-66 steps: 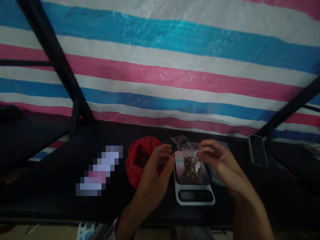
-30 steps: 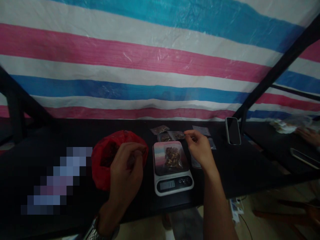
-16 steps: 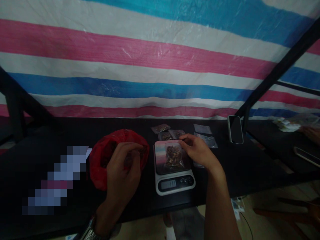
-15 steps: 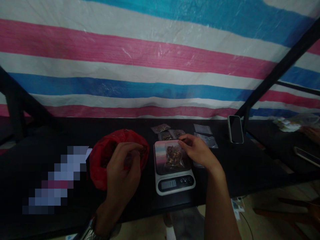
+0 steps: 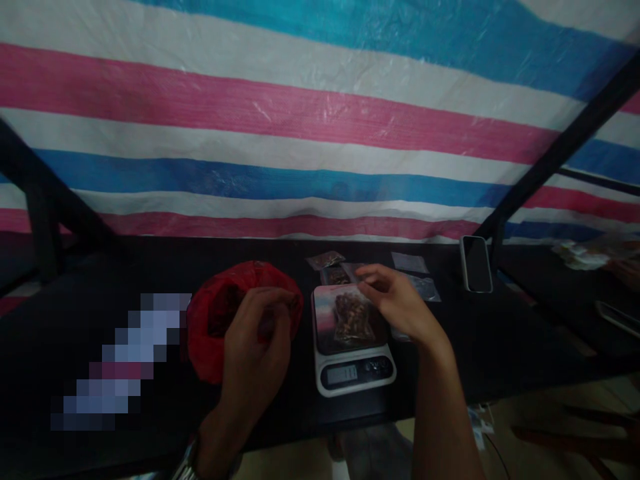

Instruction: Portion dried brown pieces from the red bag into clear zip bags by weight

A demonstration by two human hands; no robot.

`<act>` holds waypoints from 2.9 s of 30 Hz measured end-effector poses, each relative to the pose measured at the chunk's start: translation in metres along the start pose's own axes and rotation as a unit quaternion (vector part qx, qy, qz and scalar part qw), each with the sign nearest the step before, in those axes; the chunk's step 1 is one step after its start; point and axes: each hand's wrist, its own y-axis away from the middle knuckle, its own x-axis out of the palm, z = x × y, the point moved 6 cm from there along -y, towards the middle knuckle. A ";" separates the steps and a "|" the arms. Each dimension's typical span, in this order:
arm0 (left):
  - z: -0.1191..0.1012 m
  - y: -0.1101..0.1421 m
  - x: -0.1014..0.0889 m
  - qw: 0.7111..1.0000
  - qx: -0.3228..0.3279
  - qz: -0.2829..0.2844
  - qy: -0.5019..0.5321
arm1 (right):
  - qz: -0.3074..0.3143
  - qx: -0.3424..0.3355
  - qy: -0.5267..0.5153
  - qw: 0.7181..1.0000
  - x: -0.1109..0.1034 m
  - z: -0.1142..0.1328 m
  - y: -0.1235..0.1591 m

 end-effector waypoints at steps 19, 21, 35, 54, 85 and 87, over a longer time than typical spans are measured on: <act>0.007 0.015 0.037 0.970 -0.169 0.100 0.146 | -0.010 -0.125 -0.052 0.991 0.057 0.067 0.003; 0.005 0.016 0.038 0.965 -0.188 0.104 0.150 | -0.013 -0.134 -0.041 0.990 0.060 0.069 0.003; 0.019 0.064 0.040 0.665 -0.542 -0.208 0.470 | 0.131 -0.119 -0.004 0.984 0.123 0.082 0.006; 0.027 0.051 0.011 0.617 -0.567 -0.173 0.517 | 0.129 -0.100 0.002 0.986 0.170 0.081 -0.004; -0.001 0.031 0.001 0.950 -0.280 0.010 0.138 | 0.003 -0.037 -0.127 0.991 0.041 0.059 0.011; -0.001 0.029 0.006 0.954 -0.276 0.013 0.117 | -0.027 -0.020 -0.091 0.995 0.021 0.044 0.013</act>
